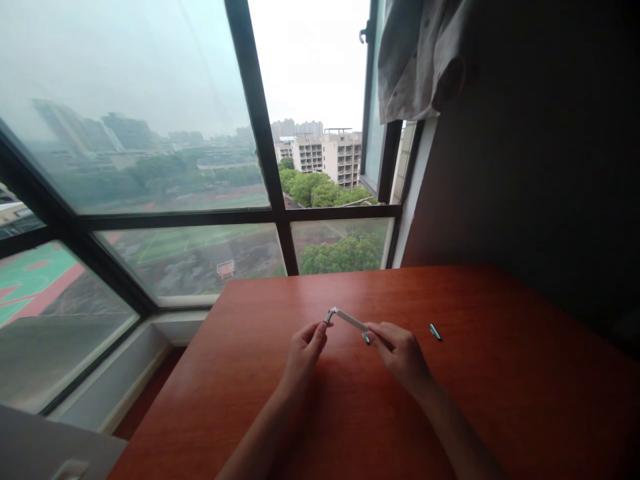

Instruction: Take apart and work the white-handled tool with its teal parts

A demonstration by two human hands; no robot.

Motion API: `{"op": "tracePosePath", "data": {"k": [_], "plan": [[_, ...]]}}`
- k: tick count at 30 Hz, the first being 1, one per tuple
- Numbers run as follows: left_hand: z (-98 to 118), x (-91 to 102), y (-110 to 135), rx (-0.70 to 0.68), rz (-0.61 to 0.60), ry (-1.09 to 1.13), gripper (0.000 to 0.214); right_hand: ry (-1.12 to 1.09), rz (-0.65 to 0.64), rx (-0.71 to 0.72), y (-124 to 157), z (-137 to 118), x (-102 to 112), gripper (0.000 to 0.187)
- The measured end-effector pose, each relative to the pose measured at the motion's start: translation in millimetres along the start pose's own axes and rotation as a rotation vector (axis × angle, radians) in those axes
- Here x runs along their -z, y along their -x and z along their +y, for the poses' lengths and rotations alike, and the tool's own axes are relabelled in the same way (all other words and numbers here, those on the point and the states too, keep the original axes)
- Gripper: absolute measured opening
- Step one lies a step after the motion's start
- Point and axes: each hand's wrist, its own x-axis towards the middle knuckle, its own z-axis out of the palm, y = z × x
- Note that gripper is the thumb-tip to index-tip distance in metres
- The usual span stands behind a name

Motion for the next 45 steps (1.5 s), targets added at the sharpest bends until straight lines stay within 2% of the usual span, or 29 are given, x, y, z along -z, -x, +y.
{"op": "tracePosePath", "data": {"k": [14,19,38,45], "plan": [[-0.7,1.4,0.4,-0.050,-0.004,-0.076,0.051,0.034,0.008,-0.004,0.5,1.6,0.6,0.027],[0.2,-1.1,2.4,-0.078,-0.009,-0.136,0.048,0.004,-0.028,-0.009,-0.4,-2.0,0.3,0.026],[-5.1,3.5,-1.5,-0.035,0.024,-0.095,0.051,0.120,-0.014,-0.057,2.2,3.0,0.9,0.025],[-4.1,6.1,-2.3,-0.033,0.025,-0.067,0.051,0.074,-0.011,-0.037,1.1,2.6,1.4,0.026]]}}
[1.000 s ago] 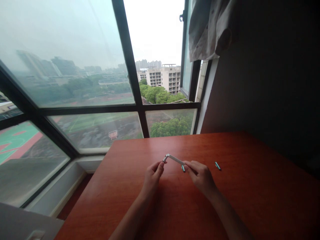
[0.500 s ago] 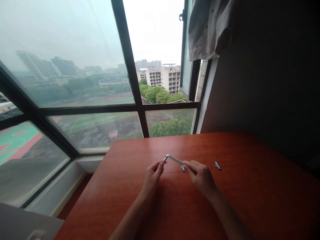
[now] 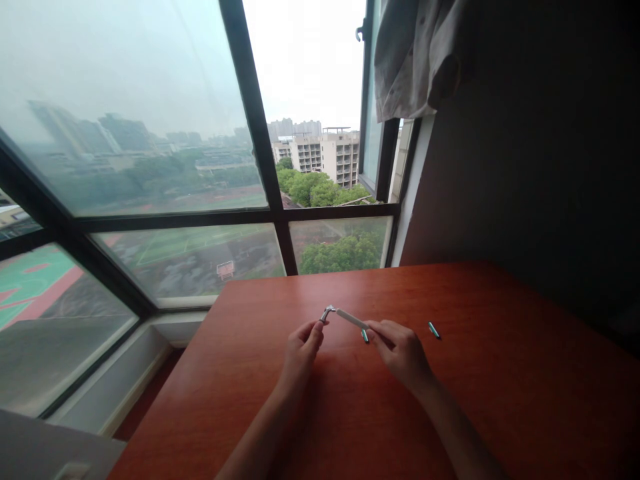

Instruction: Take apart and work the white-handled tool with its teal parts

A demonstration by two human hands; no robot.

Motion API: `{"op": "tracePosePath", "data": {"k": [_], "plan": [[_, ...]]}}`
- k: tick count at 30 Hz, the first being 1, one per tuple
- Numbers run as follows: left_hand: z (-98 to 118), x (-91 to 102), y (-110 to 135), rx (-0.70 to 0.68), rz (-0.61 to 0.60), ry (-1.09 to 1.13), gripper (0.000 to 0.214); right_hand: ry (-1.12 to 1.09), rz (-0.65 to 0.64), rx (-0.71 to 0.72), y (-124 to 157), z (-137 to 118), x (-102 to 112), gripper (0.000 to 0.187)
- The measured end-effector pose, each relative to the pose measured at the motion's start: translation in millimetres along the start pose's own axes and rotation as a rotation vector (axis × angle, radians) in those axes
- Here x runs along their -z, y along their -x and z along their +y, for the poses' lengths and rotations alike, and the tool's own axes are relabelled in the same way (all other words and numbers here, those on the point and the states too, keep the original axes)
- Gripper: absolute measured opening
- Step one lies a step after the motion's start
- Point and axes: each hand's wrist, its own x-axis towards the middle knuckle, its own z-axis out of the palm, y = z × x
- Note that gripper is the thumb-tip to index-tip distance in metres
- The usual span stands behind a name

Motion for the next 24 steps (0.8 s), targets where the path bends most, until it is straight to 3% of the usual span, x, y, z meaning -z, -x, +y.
{"op": "tracePosePath", "data": {"k": [9,16,21,24], "plan": [[1,-4.1,2,-0.012,-0.041,-0.024,0.048,-0.027,-0.022,0.026,0,-3,-2,0.025],[2,-1.1,2,0.006,-0.049,0.022,0.050,-0.072,0.029,-0.001,-2,-3,3,0.028],[7,-4.2,5,0.022,-0.127,0.035,0.049,-0.195,-0.063,-0.049,-5,-9,7,0.034],[10,-2.6,4,0.003,-0.105,-0.004,0.047,-0.218,-0.101,-0.054,-5,-9,8,0.037]]}}
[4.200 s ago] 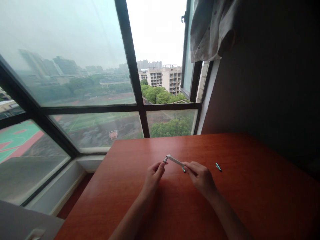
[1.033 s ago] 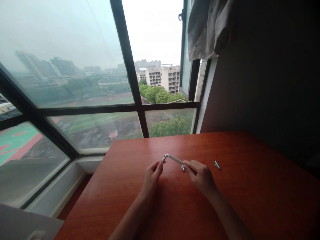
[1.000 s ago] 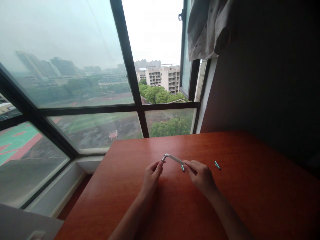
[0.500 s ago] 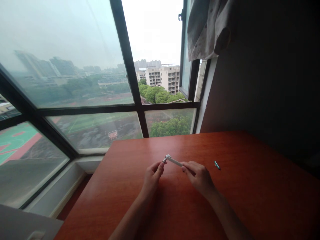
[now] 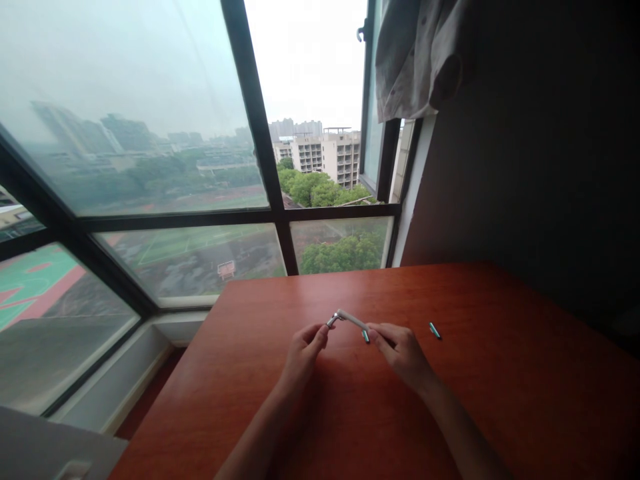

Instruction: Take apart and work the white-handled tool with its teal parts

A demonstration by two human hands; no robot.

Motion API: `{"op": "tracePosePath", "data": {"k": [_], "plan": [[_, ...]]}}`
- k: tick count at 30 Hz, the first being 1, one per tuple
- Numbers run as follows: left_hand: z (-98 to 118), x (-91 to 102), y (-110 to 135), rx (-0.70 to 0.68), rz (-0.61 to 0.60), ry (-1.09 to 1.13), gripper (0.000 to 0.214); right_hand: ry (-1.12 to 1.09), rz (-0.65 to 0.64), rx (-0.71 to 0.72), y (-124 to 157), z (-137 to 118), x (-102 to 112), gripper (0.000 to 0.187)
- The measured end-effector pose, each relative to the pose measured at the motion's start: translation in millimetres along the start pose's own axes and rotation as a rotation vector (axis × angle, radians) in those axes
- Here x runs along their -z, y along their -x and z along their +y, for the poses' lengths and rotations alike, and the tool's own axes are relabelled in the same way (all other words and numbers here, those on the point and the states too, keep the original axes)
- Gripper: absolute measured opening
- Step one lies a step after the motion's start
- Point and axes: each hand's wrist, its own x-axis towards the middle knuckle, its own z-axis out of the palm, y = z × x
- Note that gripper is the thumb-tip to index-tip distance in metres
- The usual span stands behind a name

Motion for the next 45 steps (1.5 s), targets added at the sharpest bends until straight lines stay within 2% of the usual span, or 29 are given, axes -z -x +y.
{"op": "tracePosePath", "data": {"k": [6,13,22,28,37,45], "plan": [[5,6.8,-1,-0.002,0.031,-0.031,0.045,0.051,-0.031,0.025,1,2,1,0.038],[6,8.5,1,-0.027,-0.063,-0.082,0.044,0.117,0.015,0.041,1,6,0,0.038],[9,12.7,-1,-0.025,0.035,-0.073,0.043,0.083,-0.053,0.075,1,1,5,0.036],[11,11.9,1,-0.005,-0.060,-0.072,0.045,0.106,-0.021,0.056,0,4,6,0.038],[10,11.3,-1,-0.026,0.059,-0.062,0.044,0.021,-0.045,0.038,1,0,3,0.038],[9,7.0,3,-0.009,0.015,0.001,0.043,-0.023,0.017,-0.001,0,1,-1,0.038]]}}
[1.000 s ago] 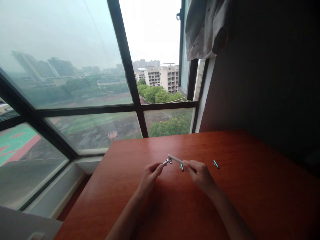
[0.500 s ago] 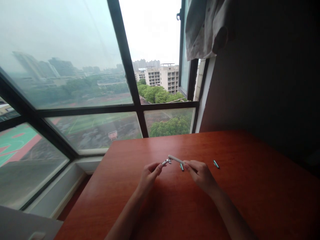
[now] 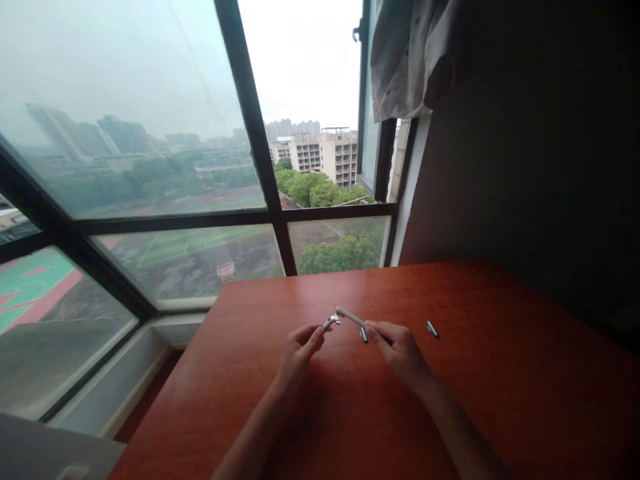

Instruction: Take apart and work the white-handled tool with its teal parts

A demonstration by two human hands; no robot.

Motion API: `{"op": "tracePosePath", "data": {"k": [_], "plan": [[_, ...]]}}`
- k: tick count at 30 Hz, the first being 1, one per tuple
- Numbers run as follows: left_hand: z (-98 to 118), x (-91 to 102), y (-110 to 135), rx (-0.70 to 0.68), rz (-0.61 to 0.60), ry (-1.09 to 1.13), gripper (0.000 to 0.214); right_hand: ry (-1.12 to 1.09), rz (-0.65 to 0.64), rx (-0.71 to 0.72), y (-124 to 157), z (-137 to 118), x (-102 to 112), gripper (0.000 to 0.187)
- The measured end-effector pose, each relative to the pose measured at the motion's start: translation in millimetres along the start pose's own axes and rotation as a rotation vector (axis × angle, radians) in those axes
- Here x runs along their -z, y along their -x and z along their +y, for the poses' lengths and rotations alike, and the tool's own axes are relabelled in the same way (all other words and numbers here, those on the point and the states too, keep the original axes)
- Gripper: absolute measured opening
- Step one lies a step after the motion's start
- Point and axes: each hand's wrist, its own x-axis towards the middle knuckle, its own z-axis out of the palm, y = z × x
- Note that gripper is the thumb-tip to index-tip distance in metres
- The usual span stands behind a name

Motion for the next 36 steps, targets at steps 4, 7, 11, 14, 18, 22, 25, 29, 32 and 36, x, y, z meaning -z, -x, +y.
{"op": "tracePosePath", "data": {"k": [4,7,11,14,18,22,25,29,32,36], "plan": [[-3,-0.4,0,-0.037,0.026,-0.032,0.042,-0.064,0.001,-0.063,1,-2,-8,0.043],[-4,-0.1,-1,-0.084,0.077,-0.093,0.039,-0.187,-0.024,-0.148,3,-2,-15,0.046],[-2,0.0,-2,-0.121,0.145,-0.134,0.037,-0.397,-0.050,-0.245,4,0,-23,0.050],[0,1.0,-3,-0.125,0.201,-0.121,0.038,-0.502,-0.084,-0.279,5,0,-26,0.052],[1,2.2,-3,-0.136,0.213,-0.108,0.040,-0.553,-0.097,-0.289,5,0,-26,0.050],[-3,1.4,-3,-0.152,0.162,-0.127,0.038,-0.554,-0.093,-0.290,5,1,-25,0.049],[-7,0.4,-2,-0.179,0.119,-0.140,0.037,-0.567,-0.103,-0.302,6,-1,-25,0.050],[-6,-0.8,0,-0.202,0.085,-0.168,0.035,-0.594,-0.114,-0.330,5,-5,-24,0.050],[-3,-1.6,1,-0.221,0.087,-0.180,0.033,-0.628,-0.119,-0.344,5,-7,-24,0.049],[-1,-2.3,1,-0.249,0.085,-0.195,0.030,-0.649,-0.137,-0.355,5,-8,-24,0.052]]}}
